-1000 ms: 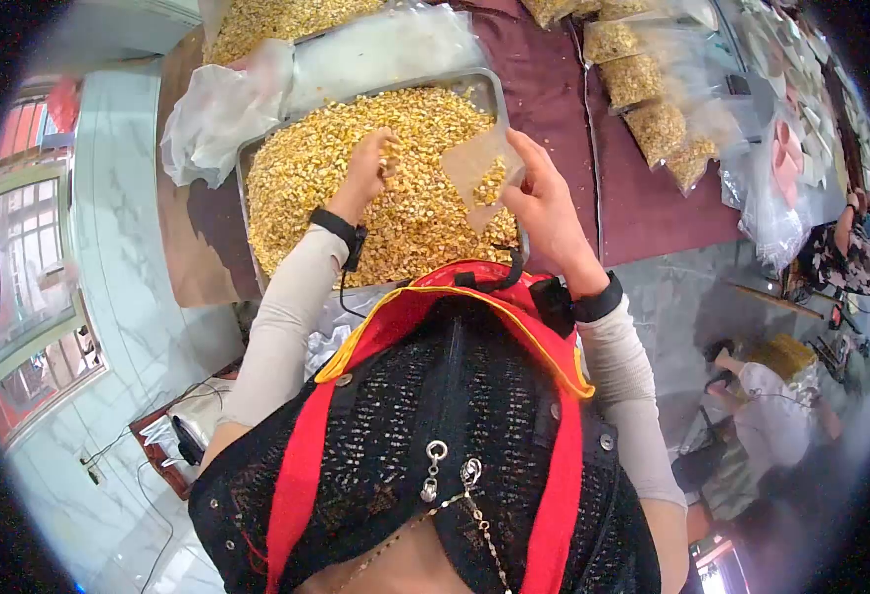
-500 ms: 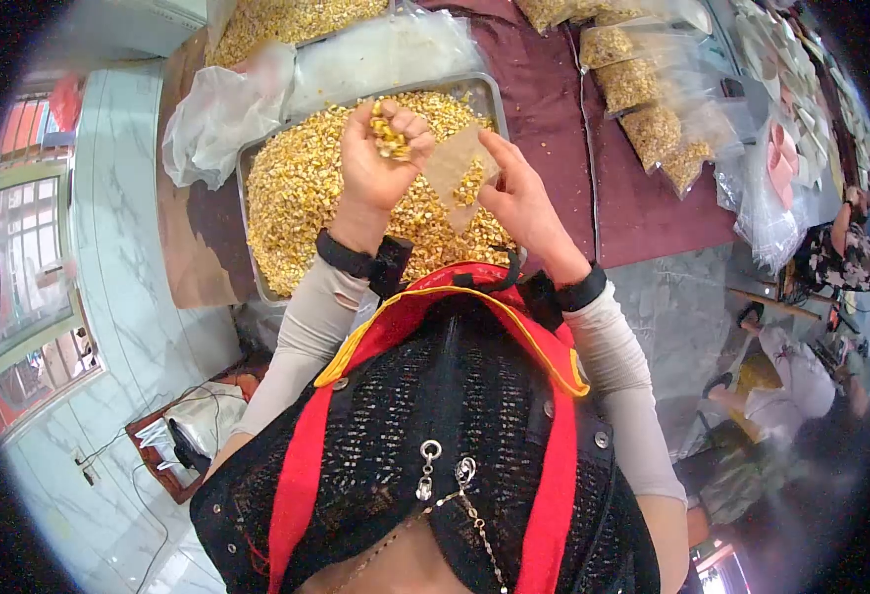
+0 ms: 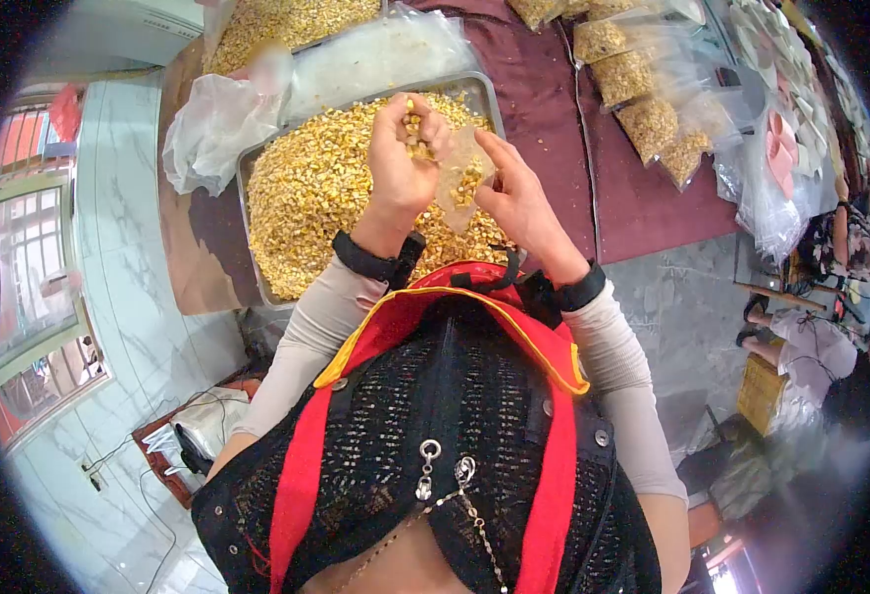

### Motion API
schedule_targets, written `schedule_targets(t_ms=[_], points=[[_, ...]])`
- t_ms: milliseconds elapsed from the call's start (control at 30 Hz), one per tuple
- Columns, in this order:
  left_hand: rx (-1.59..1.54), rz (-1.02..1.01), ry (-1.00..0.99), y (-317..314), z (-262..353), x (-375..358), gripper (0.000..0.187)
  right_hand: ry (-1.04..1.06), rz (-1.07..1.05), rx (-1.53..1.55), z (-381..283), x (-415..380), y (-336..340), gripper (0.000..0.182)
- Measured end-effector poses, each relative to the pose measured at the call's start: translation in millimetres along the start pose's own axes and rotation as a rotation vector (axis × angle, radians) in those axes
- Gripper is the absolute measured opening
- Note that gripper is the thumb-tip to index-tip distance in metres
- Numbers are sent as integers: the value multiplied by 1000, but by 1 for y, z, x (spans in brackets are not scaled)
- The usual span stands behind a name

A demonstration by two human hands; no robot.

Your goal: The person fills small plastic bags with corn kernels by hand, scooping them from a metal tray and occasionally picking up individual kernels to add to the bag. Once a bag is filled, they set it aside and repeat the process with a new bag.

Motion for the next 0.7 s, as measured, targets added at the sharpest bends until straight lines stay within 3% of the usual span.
schedule_targets(t_ms=[167,300,367,400,467,500,567,600,633,700], points=[[-89,-77,-9,8,23,-3,23,3,39,83,2,-2,12,63],[-55,66,33,82,27,16,22,-5,103,155,-11,-4,27,64],[360,318,37,142,24,30,19,1,145,119,-11,-5,36,65],[357,319,36,163,17,37,19,-1,143,156,-12,-5,37,65],[1465,538,-360,176,34,36,16,-18,129,106,-3,-10,42,64],[1462,536,-362,195,27,36,16,-32,118,58,1,-11,43,64],[2054,177,-615,182,-8,36,15,-58,126,91,-2,-12,40,64],[2271,158,-552,178,-22,31,14,-83,131,129,-2,-14,38,64],[2269,155,-552,172,-28,24,14,-84,133,126,-2,-14,38,64],[2447,-71,-546,157,-59,12,14,-89,134,178,-1,-14,36,64]])
Point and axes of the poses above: each hand's wrist, its own x-axis towards the middle knuckle, its own y-axis out of the back of the hand, z = x × y, the point moved 9 cm from there along x, towards the middle knuckle, and after that the axes turned 10 degrees about y, right-handed, at the moved point
